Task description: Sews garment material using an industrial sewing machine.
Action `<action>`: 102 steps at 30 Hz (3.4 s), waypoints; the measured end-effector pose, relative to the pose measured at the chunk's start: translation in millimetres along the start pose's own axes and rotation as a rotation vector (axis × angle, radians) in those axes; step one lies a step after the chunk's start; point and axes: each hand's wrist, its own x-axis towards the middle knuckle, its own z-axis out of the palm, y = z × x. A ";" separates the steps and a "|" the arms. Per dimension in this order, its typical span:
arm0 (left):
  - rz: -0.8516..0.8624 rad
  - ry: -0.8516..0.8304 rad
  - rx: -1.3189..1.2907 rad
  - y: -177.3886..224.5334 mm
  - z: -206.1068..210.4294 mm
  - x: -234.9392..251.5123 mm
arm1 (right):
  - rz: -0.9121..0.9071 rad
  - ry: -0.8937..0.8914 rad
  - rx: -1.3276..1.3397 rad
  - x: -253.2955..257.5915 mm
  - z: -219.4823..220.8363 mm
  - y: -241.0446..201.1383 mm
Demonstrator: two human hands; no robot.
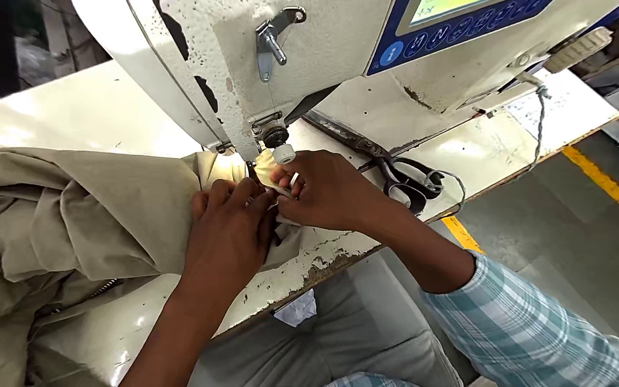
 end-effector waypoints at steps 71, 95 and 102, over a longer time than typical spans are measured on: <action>0.323 -0.088 -0.084 -42.4 -9.5 23.3 | -0.279 0.157 -0.539 15.9 15.9 6.3; 0.282 -0.058 -0.100 -49.9 -6.1 29.2 | -0.255 0.135 -0.403 25.7 16.9 10.9; 0.276 -0.056 -0.083 -50.6 -5.6 31.0 | -0.201 0.079 -0.398 28.9 11.8 4.0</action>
